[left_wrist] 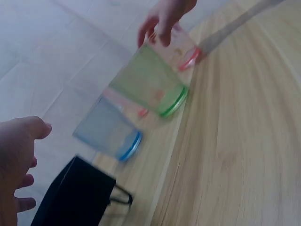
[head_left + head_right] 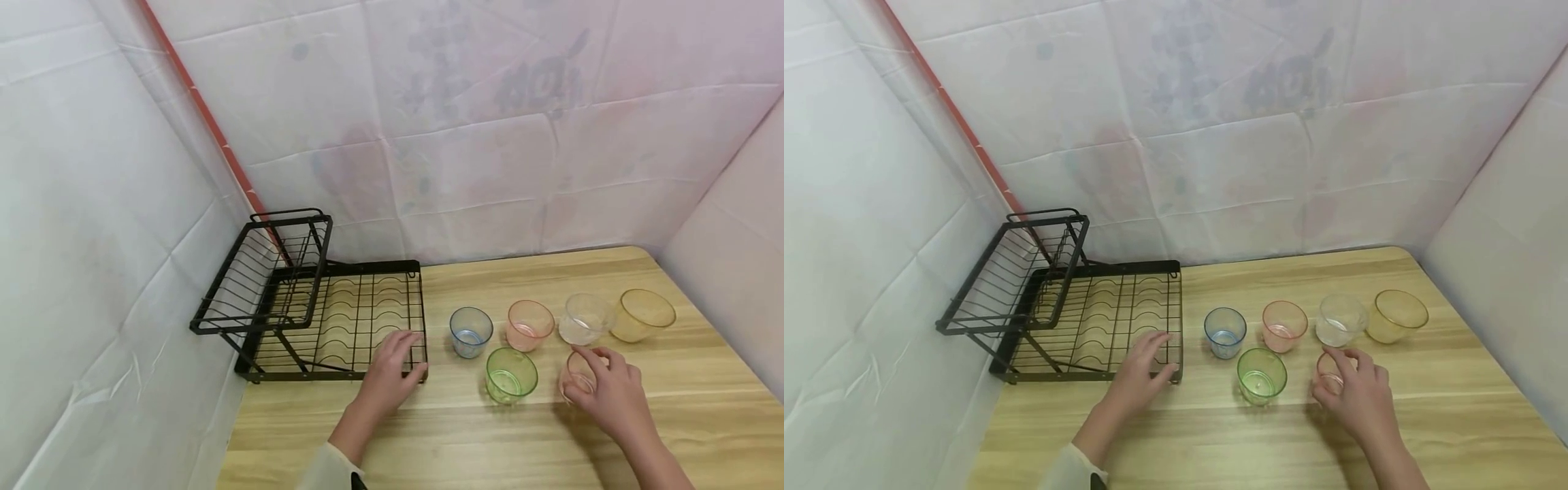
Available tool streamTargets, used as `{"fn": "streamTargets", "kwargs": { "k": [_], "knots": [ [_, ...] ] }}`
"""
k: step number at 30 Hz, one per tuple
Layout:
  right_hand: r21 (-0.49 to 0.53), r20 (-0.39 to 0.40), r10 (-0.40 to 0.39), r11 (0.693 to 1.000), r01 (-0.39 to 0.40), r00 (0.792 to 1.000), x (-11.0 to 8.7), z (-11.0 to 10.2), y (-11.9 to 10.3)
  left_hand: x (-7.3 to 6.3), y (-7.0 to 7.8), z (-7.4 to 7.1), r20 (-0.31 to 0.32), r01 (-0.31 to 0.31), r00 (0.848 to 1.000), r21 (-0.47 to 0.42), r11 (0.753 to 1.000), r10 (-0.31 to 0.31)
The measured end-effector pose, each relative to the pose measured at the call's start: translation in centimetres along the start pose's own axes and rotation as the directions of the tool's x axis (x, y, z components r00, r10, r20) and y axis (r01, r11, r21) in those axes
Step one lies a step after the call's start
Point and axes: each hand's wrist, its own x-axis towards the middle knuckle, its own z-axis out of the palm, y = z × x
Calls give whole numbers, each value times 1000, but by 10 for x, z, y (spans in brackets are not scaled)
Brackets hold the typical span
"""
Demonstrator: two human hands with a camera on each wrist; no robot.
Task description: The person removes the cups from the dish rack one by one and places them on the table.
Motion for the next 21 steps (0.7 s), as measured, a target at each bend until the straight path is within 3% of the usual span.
{"fn": "streamTargets", "kwargs": {
  "k": [5, 7, 10, 13, 17, 19, 21],
  "knots": [
    [-4, 2, 15, 1000, -15, 1000, 5, -1, 3, -10, -18, -7, 1, 106, 994, -5, 994, -106],
    [-7, 8, 21, 1000, -21, 1000, 6, -1, 2, -12, -18, -6, 11, 120, 993, -8, 993, -120],
    [-11, 21, 32, 999, -32, 999, 8, -2, 1, -13, -6, 0, 54, 93, 994, 11, 996, -93],
    [-12, 26, 39, 999, -39, 999, 8, 0, -1, -10, 14, 10, 115, 24, 993, 56, 998, -31],
    [-12, 24, 43, 999, -43, 999, 8, 2, -2, -1, 41, 31, 126, -146, 984, 129, 981, 129],
    [-19, 23, 48, 999, -47, 999, 8, 3, -2, 5, 52, 42, 98, -256, 965, 172, 951, 242],
    [-24, 20, 45, 999, -45, 999, 9, 2, -2, 11, 62, 52, 70, -350, 937, 199, 916, 343]
  ]
}}
